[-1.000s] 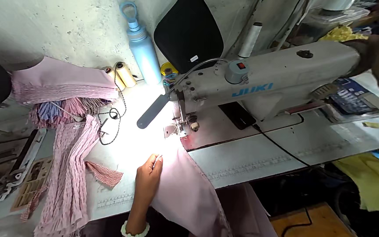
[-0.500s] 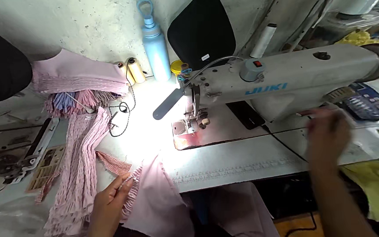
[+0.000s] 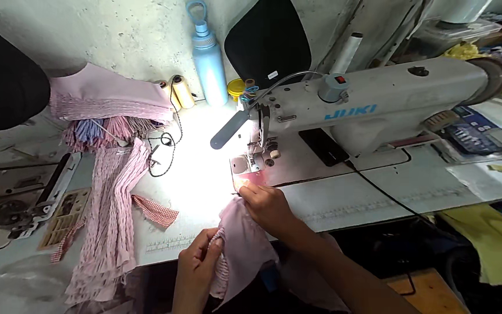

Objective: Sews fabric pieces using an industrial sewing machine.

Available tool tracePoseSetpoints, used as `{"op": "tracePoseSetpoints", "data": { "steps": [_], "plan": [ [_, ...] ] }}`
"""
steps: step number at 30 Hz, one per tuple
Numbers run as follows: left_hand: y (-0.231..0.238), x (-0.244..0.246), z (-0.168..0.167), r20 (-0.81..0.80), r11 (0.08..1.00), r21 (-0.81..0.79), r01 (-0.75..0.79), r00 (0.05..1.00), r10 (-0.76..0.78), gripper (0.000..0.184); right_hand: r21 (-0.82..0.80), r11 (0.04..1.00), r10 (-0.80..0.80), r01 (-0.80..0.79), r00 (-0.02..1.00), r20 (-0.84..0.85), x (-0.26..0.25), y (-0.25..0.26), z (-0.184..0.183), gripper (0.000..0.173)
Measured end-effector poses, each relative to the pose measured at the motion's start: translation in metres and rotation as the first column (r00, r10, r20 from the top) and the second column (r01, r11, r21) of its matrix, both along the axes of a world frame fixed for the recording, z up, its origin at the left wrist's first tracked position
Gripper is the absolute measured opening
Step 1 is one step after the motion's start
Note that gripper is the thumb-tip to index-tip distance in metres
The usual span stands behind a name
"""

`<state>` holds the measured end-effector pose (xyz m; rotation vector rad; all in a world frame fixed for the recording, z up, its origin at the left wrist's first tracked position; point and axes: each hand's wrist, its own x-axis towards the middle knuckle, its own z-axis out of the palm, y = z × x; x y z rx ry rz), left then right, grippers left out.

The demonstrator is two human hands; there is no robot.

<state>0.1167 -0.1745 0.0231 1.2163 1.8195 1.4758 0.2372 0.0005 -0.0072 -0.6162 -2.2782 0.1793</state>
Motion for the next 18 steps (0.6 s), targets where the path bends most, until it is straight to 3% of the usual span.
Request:
{"op": "tracePoseSetpoints", "data": {
  "steps": [3,6,10,13,18],
  "plan": [
    [0.006,0.010,-0.002,0.056,0.999,0.023,-0.028,0.998,0.027,0.018,-0.131,0.989,-0.074,0.066,0.996,-0.058,0.014,-0.006,0.006,0.014],
    [0.011,0.023,-0.004,0.128,0.996,0.056,-0.065,0.990,0.057,0.018,-0.209,0.974,-0.143,0.089,0.955,-0.261,0.040,-0.024,0.018,0.026],
    [0.018,0.041,-0.003,0.198,0.993,0.097,-0.069,0.979,0.049,0.018,-0.115,0.993,-0.031,-0.023,0.895,-0.446,0.074,-0.066,0.021,0.018],
    [0.022,0.055,-0.001,0.230,0.992,0.123,-0.036,0.973,0.006,0.018,-0.082,0.996,0.004,-0.043,0.902,-0.431,0.082,-0.085,0.015,0.011],
    [0.017,0.066,0.004,0.247,0.977,0.140,0.159,0.950,-0.190,0.029,-0.293,0.956,-0.081,-0.016,0.945,-0.317,0.075,-0.079,0.006,0.048]
  ]
}}
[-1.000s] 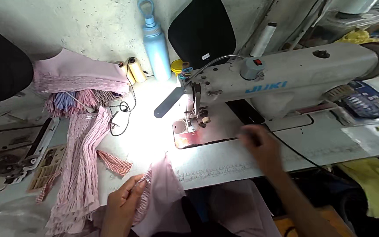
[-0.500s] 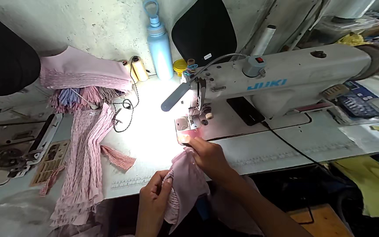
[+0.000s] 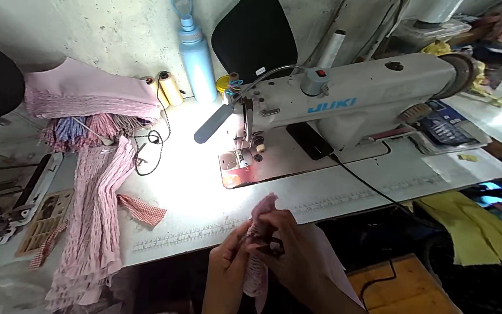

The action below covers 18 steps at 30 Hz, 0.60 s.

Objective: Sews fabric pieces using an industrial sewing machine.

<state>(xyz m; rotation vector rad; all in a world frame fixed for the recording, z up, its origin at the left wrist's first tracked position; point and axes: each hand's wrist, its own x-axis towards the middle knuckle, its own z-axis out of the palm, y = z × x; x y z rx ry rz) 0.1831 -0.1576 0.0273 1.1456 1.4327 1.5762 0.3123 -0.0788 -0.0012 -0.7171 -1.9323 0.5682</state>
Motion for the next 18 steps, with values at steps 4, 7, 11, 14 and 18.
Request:
{"op": "tracePoseSetpoints", "data": {
  "steps": [4,7,11,14,18],
  "plan": [
    [-0.005,-0.009,-0.002,-0.079,0.997,0.004,0.071,0.994,-0.070,0.029,0.001,1.000,-0.016,0.016,1.000,-0.004,0.002,0.000,-0.004,0.036],
    [-0.003,-0.013,-0.004,-0.176,0.998,0.027,0.063,0.983,-0.057,0.036,0.057,0.998,-0.025,0.023,0.999,0.036,0.003,-0.001,-0.007,0.025],
    [0.001,-0.006,-0.007,-0.337,0.998,0.056,0.003,0.941,0.016,0.043,-0.050,0.998,0.046,-0.045,0.999,0.016,0.006,-0.002,-0.002,0.014],
    [0.002,-0.005,-0.009,-0.397,0.992,0.124,-0.017,0.916,0.066,0.034,-0.392,0.885,0.217,-0.250,0.968,-0.127,0.013,0.005,0.007,0.014],
    [-0.002,-0.010,-0.006,-0.500,0.986,0.152,-0.062,0.856,0.130,0.024,-0.625,0.589,0.322,-0.513,0.858,-0.400,0.027,0.016,0.016,0.011]
  ]
}}
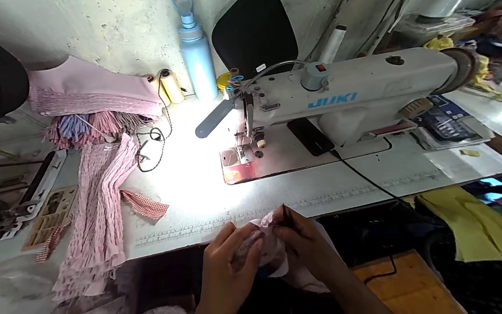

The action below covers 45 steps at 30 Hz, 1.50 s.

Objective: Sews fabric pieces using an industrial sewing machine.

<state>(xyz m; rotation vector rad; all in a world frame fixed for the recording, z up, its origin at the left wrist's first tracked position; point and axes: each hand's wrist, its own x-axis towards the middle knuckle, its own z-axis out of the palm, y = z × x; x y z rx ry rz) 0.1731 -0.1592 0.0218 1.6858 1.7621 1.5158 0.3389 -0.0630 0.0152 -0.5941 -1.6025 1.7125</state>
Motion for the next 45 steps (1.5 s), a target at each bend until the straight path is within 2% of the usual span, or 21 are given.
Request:
{"op": "tracePoseSetpoints", "data": {
  "steps": [3,6,8,9,10,12,15,17,19,23,25,27,30,34,38,43,45],
  "plan": [
    [-0.003,-0.003,0.000,-0.027,1.000,-0.015,-0.025,0.999,0.025,0.018,-0.085,0.996,-0.033,0.027,0.997,-0.072,0.004,0.006,-0.001,0.014],
    [-0.005,0.001,-0.001,0.026,0.999,-0.039,0.002,1.000,-0.001,0.016,0.078,0.995,-0.063,0.066,0.997,-0.045,0.005,0.010,-0.004,0.014],
    [-0.006,0.004,-0.003,0.009,1.000,-0.025,-0.008,1.000,0.008,0.016,0.156,0.984,-0.094,0.082,0.993,0.067,0.004,0.009,-0.004,0.037],
    [-0.006,0.005,-0.004,-0.026,1.000,-0.011,-0.026,0.999,0.026,0.016,0.160,0.984,-0.099,0.079,0.987,0.125,0.004,0.009,-0.003,0.043],
    [-0.006,0.007,-0.006,-0.076,0.999,0.008,-0.052,0.996,0.053,0.016,0.139,0.988,-0.094,0.071,0.981,0.168,0.004,0.009,-0.001,0.043],
    [-0.005,0.008,-0.008,-0.172,0.995,0.046,-0.093,0.980,0.100,0.016,0.076,0.996,-0.062,0.049,0.983,0.174,0.004,0.010,0.001,0.030],
    [-0.006,0.007,-0.011,-0.209,0.991,0.097,-0.095,0.971,0.114,0.016,-0.053,0.997,-0.063,0.063,0.998,-0.008,0.005,0.012,-0.003,0.014],
    [-0.007,0.005,-0.010,-0.170,0.988,0.119,-0.094,0.979,0.114,0.016,-0.185,0.980,-0.094,0.073,0.990,-0.106,0.004,0.011,-0.005,0.014],
    [-0.008,0.005,-0.009,-0.137,0.983,0.141,-0.116,0.981,0.135,0.016,-0.303,0.950,-0.119,0.075,0.985,-0.128,0.001,0.009,-0.005,0.014],
    [-0.007,0.005,-0.008,-0.094,0.989,0.112,-0.096,0.990,0.107,0.013,-0.389,0.921,0.006,-0.030,0.998,-0.061,-0.002,0.005,-0.001,0.016],
    [-0.007,0.005,-0.007,-0.129,0.993,0.085,-0.080,0.988,0.090,0.015,-0.409,0.910,0.045,-0.067,0.997,-0.065,-0.005,0.004,-0.001,0.018],
    [-0.007,0.005,-0.007,-0.194,0.992,0.081,-0.093,0.975,0.107,0.018,-0.400,0.914,0.024,-0.073,0.992,-0.125,-0.007,0.002,-0.001,0.010],
    [-0.008,0.005,-0.008,-0.245,0.986,0.113,-0.120,0.959,0.145,0.016,-0.376,0.926,-0.055,-0.015,0.983,-0.175,-0.008,0.001,-0.003,0.009],
    [-0.010,-0.001,-0.006,-0.205,0.981,0.144,-0.128,0.966,0.156,0.018,-0.356,0.931,-0.164,0.085,0.967,-0.197,-0.006,0.001,0.001,0.009],
    [-0.013,-0.001,-0.004,-0.197,0.987,0.127,-0.093,0.973,0.117,0.019,-0.324,0.939,-0.196,0.117,0.955,-0.223,-0.006,0.000,0.004,0.011],
    [-0.023,-0.022,-0.011,-0.279,0.992,-0.092,-0.087,0.958,0.058,0.022,-0.233,0.948,-0.253,0.215,0.956,-0.148,-0.001,0.018,0.003,0.014],
    [-0.038,-0.037,-0.015,-0.243,0.982,-0.172,-0.080,0.969,0.036,0.021,-0.180,0.946,-0.292,0.271,0.950,-0.109,0.001,0.029,0.006,0.015]
  ]
}}
